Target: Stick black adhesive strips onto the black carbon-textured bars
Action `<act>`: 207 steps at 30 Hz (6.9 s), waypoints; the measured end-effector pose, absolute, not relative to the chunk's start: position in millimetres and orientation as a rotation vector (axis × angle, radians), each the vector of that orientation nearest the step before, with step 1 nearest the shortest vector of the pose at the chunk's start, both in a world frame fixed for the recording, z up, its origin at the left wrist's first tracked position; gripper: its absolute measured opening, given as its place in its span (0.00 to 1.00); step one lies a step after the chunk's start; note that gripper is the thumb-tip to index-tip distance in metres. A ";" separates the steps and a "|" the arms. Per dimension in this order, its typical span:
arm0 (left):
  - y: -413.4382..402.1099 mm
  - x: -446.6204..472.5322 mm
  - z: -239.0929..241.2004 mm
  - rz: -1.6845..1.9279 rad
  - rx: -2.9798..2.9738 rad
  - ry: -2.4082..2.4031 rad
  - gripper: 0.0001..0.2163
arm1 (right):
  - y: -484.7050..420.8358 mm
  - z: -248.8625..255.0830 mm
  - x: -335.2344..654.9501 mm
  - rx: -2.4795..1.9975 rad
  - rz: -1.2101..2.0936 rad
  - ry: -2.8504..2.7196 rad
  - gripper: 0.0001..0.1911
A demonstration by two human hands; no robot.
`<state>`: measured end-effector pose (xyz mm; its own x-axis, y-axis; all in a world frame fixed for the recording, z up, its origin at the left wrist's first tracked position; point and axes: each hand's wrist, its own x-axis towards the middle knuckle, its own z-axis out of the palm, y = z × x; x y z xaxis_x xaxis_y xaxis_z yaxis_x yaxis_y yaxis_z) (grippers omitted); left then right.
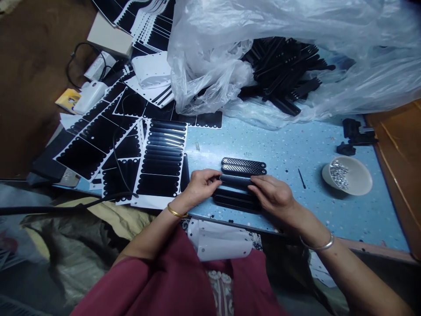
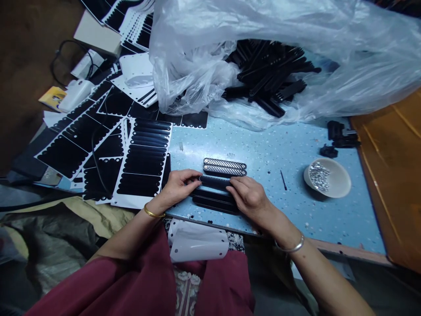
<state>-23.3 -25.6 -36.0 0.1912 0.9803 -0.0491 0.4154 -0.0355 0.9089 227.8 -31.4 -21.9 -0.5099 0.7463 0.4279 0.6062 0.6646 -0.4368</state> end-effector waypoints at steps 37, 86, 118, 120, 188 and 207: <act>-19.3 -16.3 -34.5 0.932 1.580 1.371 0.05 | -31.4 -30.8 231.5 -1.167 0.541 -2.172 0.11; -28.8 -20.9 -17.9 1.017 2.006 1.355 0.09 | -47.5 -39.5 307.7 -1.693 -0.014 -1.688 0.10; -14.1 7.7 -17.7 0.729 2.563 1.071 0.06 | -44.8 -39.0 255.7 -1.488 1.074 -1.414 0.16; -14.0 3.7 -20.3 0.726 2.554 1.086 0.07 | -40.8 -43.7 257.6 -1.487 1.177 -1.377 0.17; -8.3 -4.9 -36.0 0.612 2.341 1.105 0.03 | -35.8 -34.5 227.4 -1.561 0.691 -1.773 0.17; -7.8 -5.6 -34.7 0.541 2.341 1.124 0.02 | -35.9 -39.1 208.3 -1.742 0.426 -1.910 0.27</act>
